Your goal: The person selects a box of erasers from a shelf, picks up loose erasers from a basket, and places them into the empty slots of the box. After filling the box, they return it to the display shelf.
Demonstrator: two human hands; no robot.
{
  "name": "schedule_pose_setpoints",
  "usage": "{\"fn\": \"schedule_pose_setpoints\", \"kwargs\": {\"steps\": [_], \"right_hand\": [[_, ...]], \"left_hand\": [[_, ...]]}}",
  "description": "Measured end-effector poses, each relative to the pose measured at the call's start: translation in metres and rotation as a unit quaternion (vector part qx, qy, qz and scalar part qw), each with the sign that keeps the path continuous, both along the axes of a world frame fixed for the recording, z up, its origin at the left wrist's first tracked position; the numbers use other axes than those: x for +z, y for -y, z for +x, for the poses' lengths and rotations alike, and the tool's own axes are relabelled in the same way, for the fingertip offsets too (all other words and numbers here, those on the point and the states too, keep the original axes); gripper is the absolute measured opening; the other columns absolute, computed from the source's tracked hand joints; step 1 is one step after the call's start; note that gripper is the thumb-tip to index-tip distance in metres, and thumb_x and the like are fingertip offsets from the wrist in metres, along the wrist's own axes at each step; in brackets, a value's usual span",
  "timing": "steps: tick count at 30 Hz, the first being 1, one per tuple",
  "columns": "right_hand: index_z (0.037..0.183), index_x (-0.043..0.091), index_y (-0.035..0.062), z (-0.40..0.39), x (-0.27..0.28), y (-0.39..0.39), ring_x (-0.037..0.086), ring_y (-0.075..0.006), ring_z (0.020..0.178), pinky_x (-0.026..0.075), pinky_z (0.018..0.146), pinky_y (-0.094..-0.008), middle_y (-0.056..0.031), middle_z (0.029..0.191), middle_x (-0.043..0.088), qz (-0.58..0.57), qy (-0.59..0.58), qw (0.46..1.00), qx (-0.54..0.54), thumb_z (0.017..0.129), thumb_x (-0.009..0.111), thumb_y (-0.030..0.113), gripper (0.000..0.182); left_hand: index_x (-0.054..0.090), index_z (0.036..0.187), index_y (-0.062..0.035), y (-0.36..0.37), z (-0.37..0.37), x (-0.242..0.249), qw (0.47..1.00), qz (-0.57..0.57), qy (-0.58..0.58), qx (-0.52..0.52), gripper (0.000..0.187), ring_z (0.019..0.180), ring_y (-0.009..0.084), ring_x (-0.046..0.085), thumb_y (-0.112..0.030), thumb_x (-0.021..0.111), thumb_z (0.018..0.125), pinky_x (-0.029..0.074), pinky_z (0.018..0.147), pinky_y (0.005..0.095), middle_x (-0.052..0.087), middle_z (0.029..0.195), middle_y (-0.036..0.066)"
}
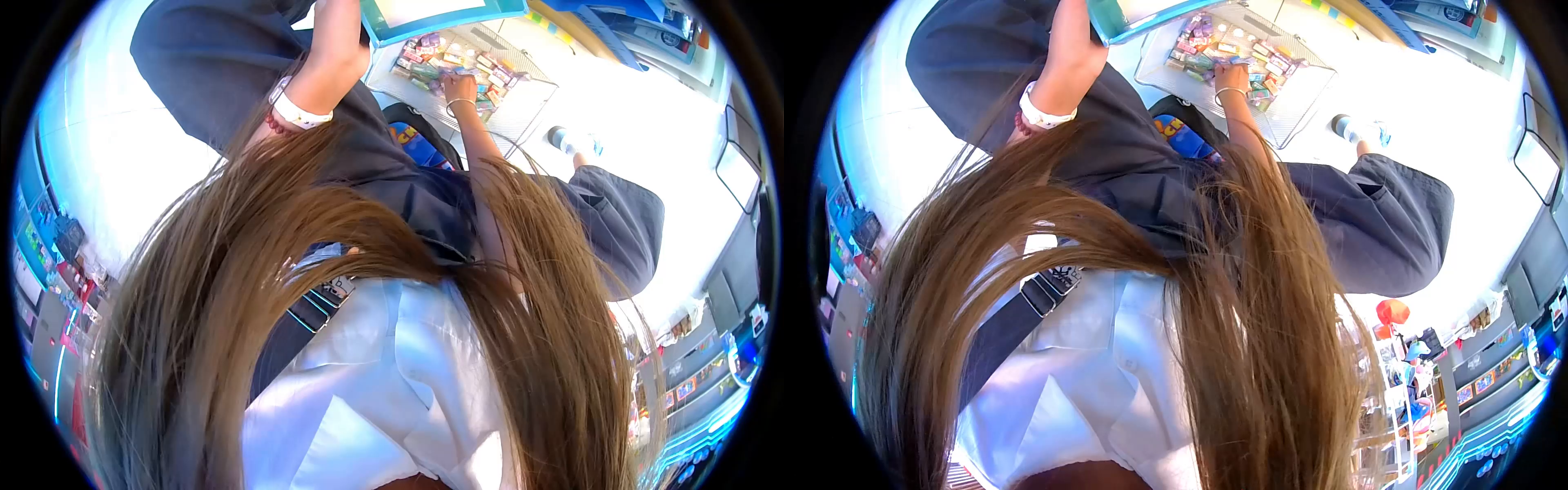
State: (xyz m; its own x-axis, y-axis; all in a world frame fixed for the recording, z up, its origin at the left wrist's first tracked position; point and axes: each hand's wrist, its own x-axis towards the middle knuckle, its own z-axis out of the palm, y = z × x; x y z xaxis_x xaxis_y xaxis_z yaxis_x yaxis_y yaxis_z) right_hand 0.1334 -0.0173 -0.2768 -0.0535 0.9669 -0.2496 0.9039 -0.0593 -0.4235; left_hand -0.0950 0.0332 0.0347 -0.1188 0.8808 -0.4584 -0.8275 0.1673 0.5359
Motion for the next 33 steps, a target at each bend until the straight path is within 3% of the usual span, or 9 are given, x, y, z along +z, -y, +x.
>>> {"fn": "schedule_pose_setpoints", "kwargs": {"steps": [1, 3, 6, 11, 13, 21, 24, 31, 33], "right_hand": [[0.083, 0.072, 0.0107, 0.006, 0.013, -0.003, 0.062, -0.0329, 0.074, 0.050, 0.072, -0.0401, -0.0174, 0.081, 0.065, 0.002, 0.003, 1.000, -0.001, 0.075, 0.064, 0.035, 0.026], [0.072, 0.070, 0.0060, 0.022, 0.048, -0.013, 0.061, -0.0306, 0.071, 0.050, 0.069, -0.0379, -0.0158, 0.077, 0.064, 0.073, -0.079, 0.994, 0.022, 0.071, 0.070, 0.033, 0.027], [0.064, 0.064, 0.0033, 0.049, 0.102, -0.029, 0.060, -0.0279, 0.073, 0.049, 0.067, -0.0365, -0.0114, 0.078, 0.061, 0.086, -0.080, 0.981, 0.152, 0.070, 0.073, 0.023, 0.022], [0.067, 0.061, 0.0044, 0.082, 0.178, -0.044, 0.059, -0.0280, 0.076, 0.050, 0.070, -0.0400, -0.0107, 0.084, 0.060, 0.072, -0.066, 0.951, 0.295, 0.073, 0.069, 0.022, 0.020], [0.067, 0.056, 0.0036, 0.084, 0.211, -0.043, 0.059, -0.0266, 0.072, 0.051, 0.066, -0.0369, -0.0106, 0.082, 0.059, 0.183, -0.101, 0.925, 0.317, 0.071, 0.071, 0.016, 0.020], [0.087, 0.055, -0.0008, 0.047, 0.322, -0.029, 0.062, -0.0173, 0.078, 0.054, 0.069, -0.0263, -0.0127, 0.088, 0.060, -0.004, -0.387, 0.915, 0.112, 0.065, 0.077, 0.000, 0.031], [0.094, 0.059, 0.0002, 0.034, 0.356, -0.033, 0.059, -0.0213, 0.078, 0.050, 0.068, -0.0310, -0.0090, 0.087, 0.060, 0.278, -0.282, 0.854, 0.337, 0.060, 0.080, 0.001, 0.040], [0.091, 0.060, 0.0010, 0.028, 0.373, -0.025, 0.059, -0.0232, 0.080, 0.050, 0.068, -0.0311, -0.0099, 0.088, 0.059, 0.362, -0.300, 0.830, 0.301, 0.056, 0.082, 0.002, 0.041], [0.092, 0.059, 0.0009, 0.025, 0.367, -0.017, 0.060, -0.0212, 0.082, 0.050, 0.070, -0.0293, -0.0096, 0.091, 0.060, 0.315, -0.336, 0.856, 0.236, 0.065, 0.078, 0.002, 0.034]], "left_hand": [[0.051, 0.114, -0.0053, 0.000, 0.003, 0.000, 1.000, 0.002, 0.003, -0.001, 0.035, 0.106, 0.0179, 0.050, -0.008, 0.059, 0.080, 0.044, 0.088, 0.0312, 0.051, 0.112, 0.006], [0.056, 0.107, -0.0078, 0.005, 0.010, 0.001, 0.955, 0.102, -0.278, -0.029, 0.025, 0.096, 0.0172, 0.056, -0.022, 0.054, 0.086, 0.047, 0.082, 0.0319, 0.058, 0.101, 0.004], [0.057, 0.104, -0.0079, -0.002, 0.017, 0.027, 0.997, -0.055, -0.047, -0.035, 0.024, 0.088, 0.0180, 0.060, -0.022, 0.055, 0.085, 0.049, 0.076, 0.0321, 0.061, 0.094, 0.005], [0.056, 0.103, -0.0058, -0.002, 0.023, 0.020, 0.994, -0.062, -0.076, -0.053, 0.023, 0.085, 0.0187, 0.060, -0.019, 0.054, 0.084, 0.049, 0.073, 0.0319, 0.060, 0.093, 0.007], [0.056, 0.103, -0.0050, 0.001, 0.024, 0.019, 0.992, -0.073, -0.090, -0.048, 0.024, 0.086, 0.0189, 0.060, -0.019, 0.053, 0.084, 0.049, 0.074, 0.0322, 0.060, 0.094, 0.007], [0.054, 0.109, -0.0038, 0.004, 0.028, 0.021, 0.992, -0.016, -0.102, -0.075, 0.028, 0.093, 0.0188, 0.057, -0.015, 0.051, 0.084, 0.046, 0.080, 0.0320, 0.058, 0.100, 0.008], [0.054, 0.110, -0.0032, 0.003, 0.031, 0.021, 0.990, -0.015, -0.114, -0.086, 0.028, 0.094, 0.0186, 0.058, -0.015, 0.051, 0.084, 0.047, 0.081, 0.0315, 0.059, 0.102, 0.008], [0.051, 0.113, -0.0021, 0.006, 0.047, 0.024, 0.986, -0.021, -0.110, -0.127, 0.030, 0.096, 0.0191, 0.058, -0.011, 0.051, 0.084, 0.047, 0.083, 0.0310, 0.058, 0.104, 0.010], [0.049, 0.114, -0.0021, 0.009, 0.047, 0.021, 0.984, -0.037, -0.089, -0.150, 0.032, 0.099, 0.0202, 0.056, -0.007, 0.051, 0.083, 0.046, 0.084, 0.0317, 0.056, 0.107, 0.011]]}}
